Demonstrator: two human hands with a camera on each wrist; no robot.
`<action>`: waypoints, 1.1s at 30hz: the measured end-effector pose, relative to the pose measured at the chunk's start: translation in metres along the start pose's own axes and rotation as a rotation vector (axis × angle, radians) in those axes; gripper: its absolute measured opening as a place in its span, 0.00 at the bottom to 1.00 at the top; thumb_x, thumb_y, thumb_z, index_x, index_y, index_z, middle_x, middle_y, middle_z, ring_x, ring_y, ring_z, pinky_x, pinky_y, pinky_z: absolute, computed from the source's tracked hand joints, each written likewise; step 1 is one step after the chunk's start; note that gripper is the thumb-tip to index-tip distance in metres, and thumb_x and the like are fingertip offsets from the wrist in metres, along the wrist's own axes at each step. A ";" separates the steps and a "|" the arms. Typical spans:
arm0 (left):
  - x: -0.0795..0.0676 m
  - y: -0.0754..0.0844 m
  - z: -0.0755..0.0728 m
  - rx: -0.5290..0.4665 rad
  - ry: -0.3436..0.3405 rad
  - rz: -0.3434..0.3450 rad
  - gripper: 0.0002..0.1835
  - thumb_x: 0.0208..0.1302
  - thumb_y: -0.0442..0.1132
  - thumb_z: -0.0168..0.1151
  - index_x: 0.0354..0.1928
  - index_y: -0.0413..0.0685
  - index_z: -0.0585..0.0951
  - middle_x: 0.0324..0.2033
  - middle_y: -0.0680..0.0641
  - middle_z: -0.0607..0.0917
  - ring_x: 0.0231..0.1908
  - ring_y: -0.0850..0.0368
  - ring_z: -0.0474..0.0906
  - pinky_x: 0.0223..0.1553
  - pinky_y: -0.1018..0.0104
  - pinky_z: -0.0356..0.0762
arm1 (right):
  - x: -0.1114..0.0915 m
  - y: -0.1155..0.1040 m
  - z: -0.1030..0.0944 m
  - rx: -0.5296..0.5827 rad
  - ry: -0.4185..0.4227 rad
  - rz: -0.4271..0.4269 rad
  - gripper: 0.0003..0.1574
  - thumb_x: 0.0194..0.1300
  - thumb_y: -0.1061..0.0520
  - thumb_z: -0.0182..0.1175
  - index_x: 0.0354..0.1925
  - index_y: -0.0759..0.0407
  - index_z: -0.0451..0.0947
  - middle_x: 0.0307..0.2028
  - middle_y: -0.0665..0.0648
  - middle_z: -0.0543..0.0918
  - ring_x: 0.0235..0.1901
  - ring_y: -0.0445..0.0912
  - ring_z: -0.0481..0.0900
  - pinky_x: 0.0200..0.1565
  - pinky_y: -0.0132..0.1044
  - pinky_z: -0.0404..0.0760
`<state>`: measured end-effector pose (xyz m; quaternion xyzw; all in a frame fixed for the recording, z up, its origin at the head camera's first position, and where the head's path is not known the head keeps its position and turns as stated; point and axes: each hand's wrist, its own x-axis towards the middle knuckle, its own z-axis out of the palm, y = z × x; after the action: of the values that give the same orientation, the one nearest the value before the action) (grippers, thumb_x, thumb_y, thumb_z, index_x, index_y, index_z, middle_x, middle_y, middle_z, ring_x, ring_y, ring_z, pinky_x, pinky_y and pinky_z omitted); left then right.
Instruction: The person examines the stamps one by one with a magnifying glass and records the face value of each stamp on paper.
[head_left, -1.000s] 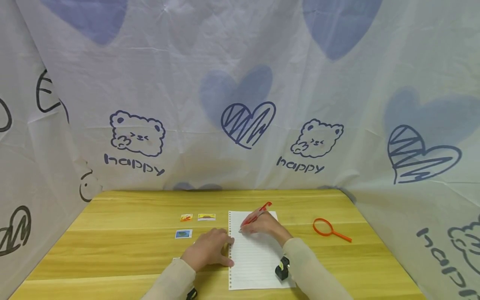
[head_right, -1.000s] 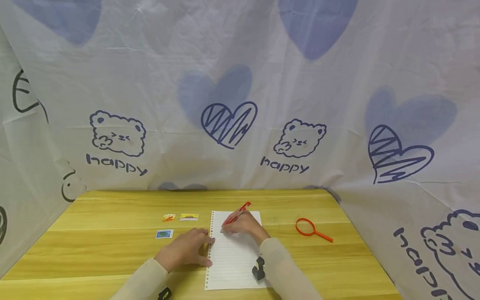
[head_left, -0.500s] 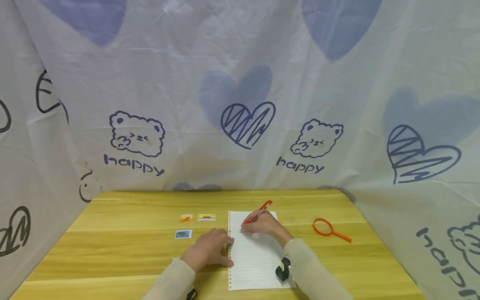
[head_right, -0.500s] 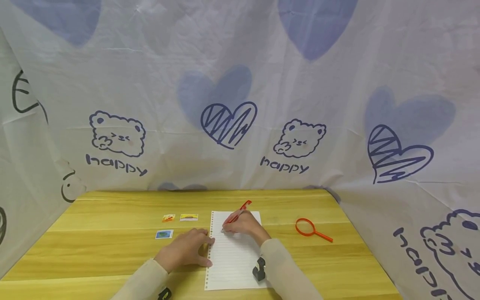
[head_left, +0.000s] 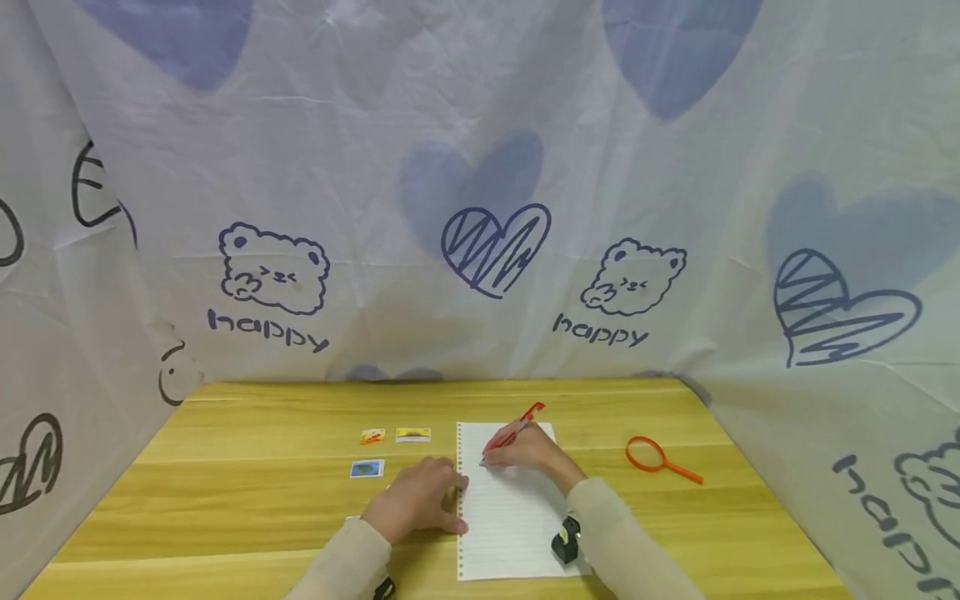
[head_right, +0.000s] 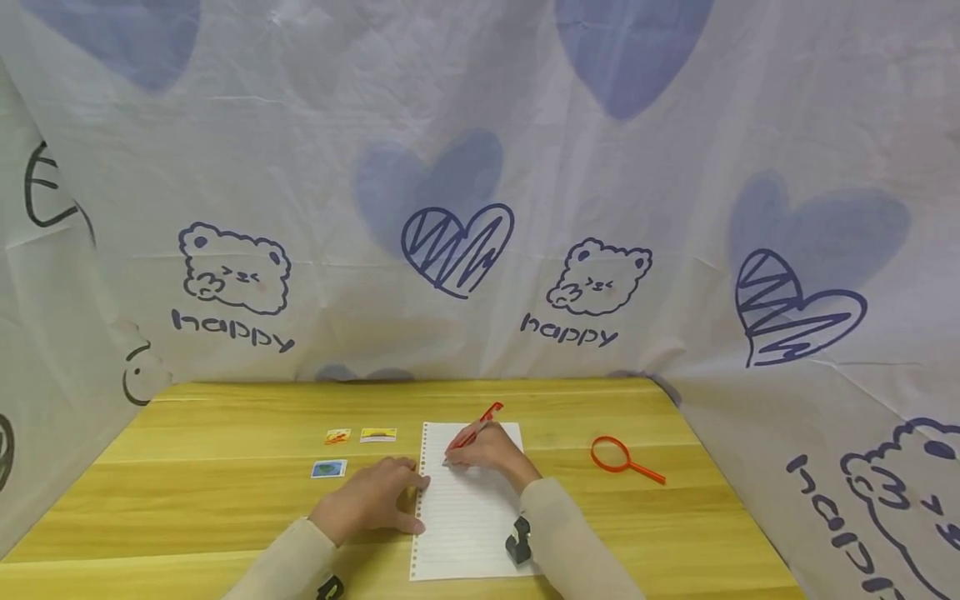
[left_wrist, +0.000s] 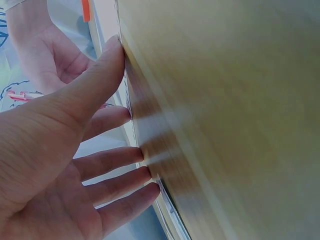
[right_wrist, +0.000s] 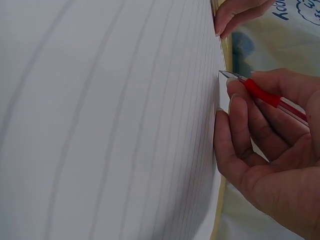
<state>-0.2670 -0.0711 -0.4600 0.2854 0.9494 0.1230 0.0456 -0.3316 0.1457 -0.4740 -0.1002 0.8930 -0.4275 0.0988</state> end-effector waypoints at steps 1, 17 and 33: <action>0.000 0.001 0.000 -0.001 -0.003 0.000 0.33 0.48 0.56 0.82 0.55 0.49 0.87 0.48 0.46 0.86 0.43 0.52 0.79 0.47 0.52 0.84 | -0.001 0.001 0.000 -0.002 0.002 -0.007 0.08 0.61 0.54 0.74 0.37 0.56 0.90 0.31 0.51 0.92 0.30 0.39 0.84 0.37 0.31 0.80; 0.001 0.000 0.002 0.021 0.009 0.026 0.32 0.48 0.57 0.82 0.54 0.49 0.88 0.48 0.46 0.86 0.43 0.52 0.80 0.46 0.54 0.84 | -0.001 0.003 -0.001 -0.002 0.042 0.003 0.08 0.60 0.53 0.74 0.37 0.55 0.89 0.31 0.50 0.91 0.29 0.39 0.82 0.33 0.31 0.78; 0.001 0.001 0.001 0.020 0.000 0.015 0.33 0.48 0.57 0.82 0.55 0.49 0.87 0.49 0.45 0.86 0.45 0.50 0.81 0.48 0.52 0.85 | -0.001 0.002 0.000 0.001 0.034 0.014 0.07 0.61 0.54 0.73 0.38 0.55 0.89 0.31 0.49 0.90 0.29 0.38 0.82 0.33 0.29 0.79</action>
<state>-0.2667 -0.0696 -0.4610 0.2931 0.9483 0.1138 0.0418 -0.3307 0.1475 -0.4753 -0.0867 0.8949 -0.4290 0.0867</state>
